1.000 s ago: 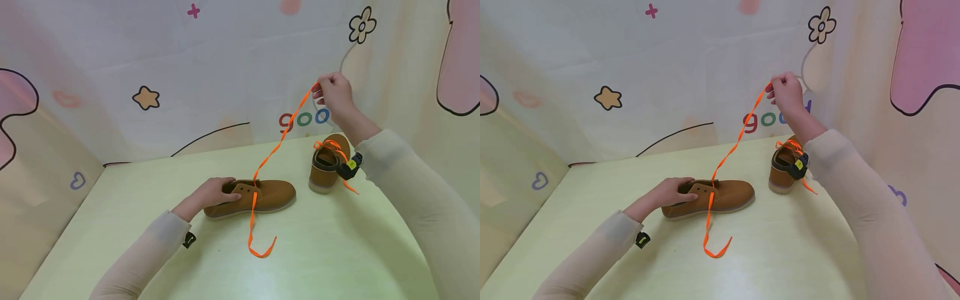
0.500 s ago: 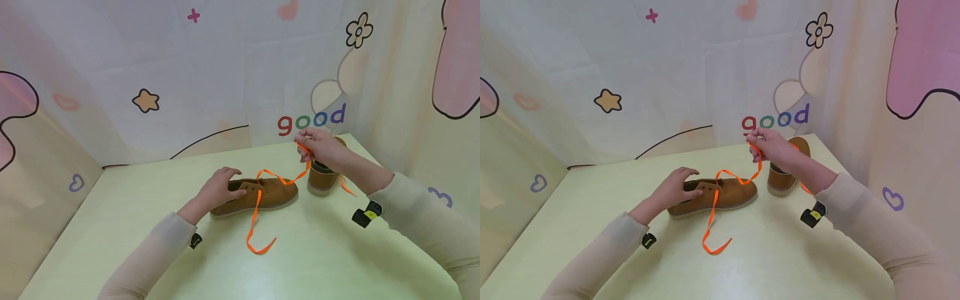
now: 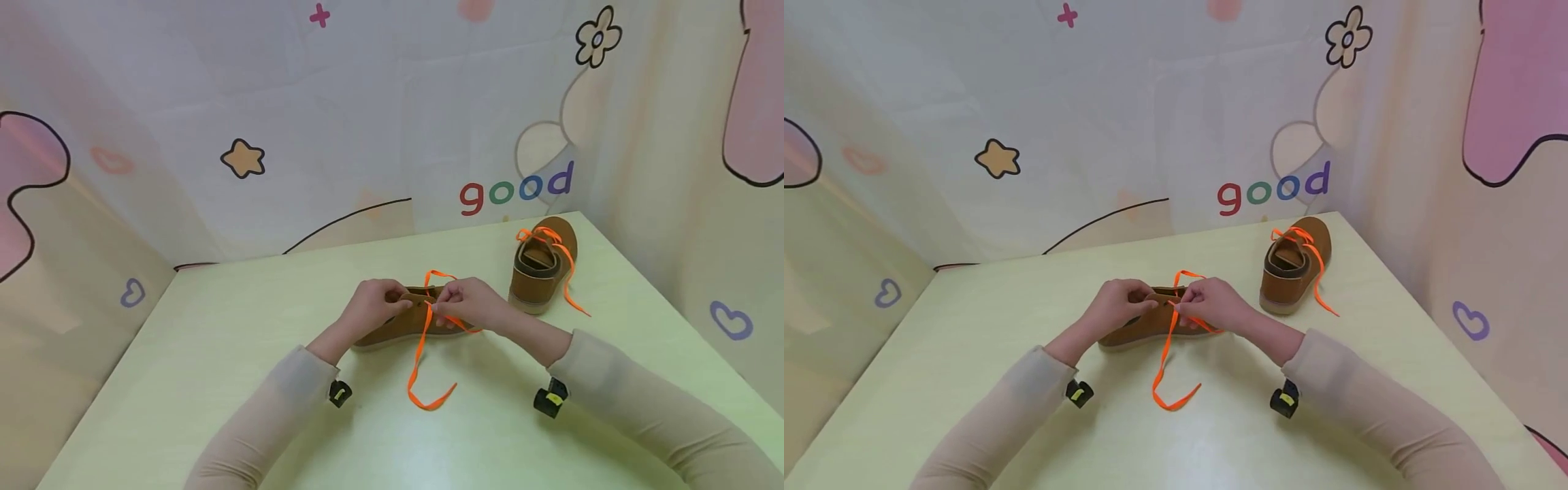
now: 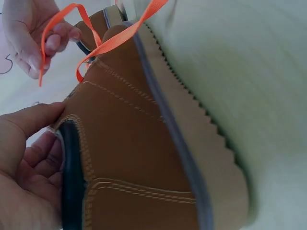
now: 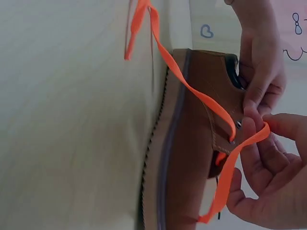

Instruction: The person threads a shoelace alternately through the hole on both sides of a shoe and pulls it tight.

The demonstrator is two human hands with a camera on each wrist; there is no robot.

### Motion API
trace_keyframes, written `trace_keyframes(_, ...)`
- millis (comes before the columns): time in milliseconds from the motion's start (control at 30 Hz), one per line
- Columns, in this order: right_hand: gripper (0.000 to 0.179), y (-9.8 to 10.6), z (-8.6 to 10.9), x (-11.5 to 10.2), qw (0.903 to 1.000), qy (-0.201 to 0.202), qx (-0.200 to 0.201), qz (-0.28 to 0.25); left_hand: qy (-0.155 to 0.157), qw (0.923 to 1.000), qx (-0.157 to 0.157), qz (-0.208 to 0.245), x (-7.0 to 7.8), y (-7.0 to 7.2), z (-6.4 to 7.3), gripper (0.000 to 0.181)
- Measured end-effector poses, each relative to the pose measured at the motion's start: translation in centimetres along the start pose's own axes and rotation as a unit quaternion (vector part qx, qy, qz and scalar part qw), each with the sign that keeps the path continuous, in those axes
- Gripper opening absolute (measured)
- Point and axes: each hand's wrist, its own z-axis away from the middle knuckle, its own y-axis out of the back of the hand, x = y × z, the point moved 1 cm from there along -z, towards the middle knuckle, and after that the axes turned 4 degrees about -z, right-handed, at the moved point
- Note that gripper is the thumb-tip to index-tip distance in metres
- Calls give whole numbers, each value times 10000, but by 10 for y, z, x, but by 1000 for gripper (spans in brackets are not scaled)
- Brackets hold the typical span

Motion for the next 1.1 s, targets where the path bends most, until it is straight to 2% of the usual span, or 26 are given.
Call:
trace_keyframes(200, 18, -16, -6, -1, 9990, 45, 305, 309, 26, 9991, 163, 398, -4, -1, 3, 13)
trace_keyframes(433, 14, -22, -19, -9, 9984, -163, 434, 327, -211, 9985, 295, 419, -5, 3, 6, 12)
trace_keyframes(533, 20, -21, -22, -14, 9990, -136, 112, 415, -350, 9982, 251, 421, -5, 3, 7, 12)
trace_keyframes(633, 29, -16, -27, -18, 9969, -71, -646, 439, -480, 9976, 179, 462, -6, 4, 8, 11)
trace_keyframes(767, 32, -3, -35, -18, 9842, -314, -1738, -82, -664, 9966, 171, 450, -8, 4, 10, 9)
trace_keyframes(833, 34, 3, -38, -16, 9771, -532, -2030, -346, -776, 9959, 201, 426, -8, 3, 11, 8)
trace_keyframes(900, 34, 9, -40, -13, 9762, -601, -2051, -371, -871, 9951, 247, 406, -9, 1, 11, 9)
trace_keyframes(967, 33, 12, -42, -12, 9795, -492, -1928, -299, -893, 9947, 291, 424, -9, -1, 11, 9)
trace_keyframes(1100, 28, 16, -47, -15, 9893, -279, -1414, -209, -875, 9944, 365, 476, -11, -5, 11, 8)
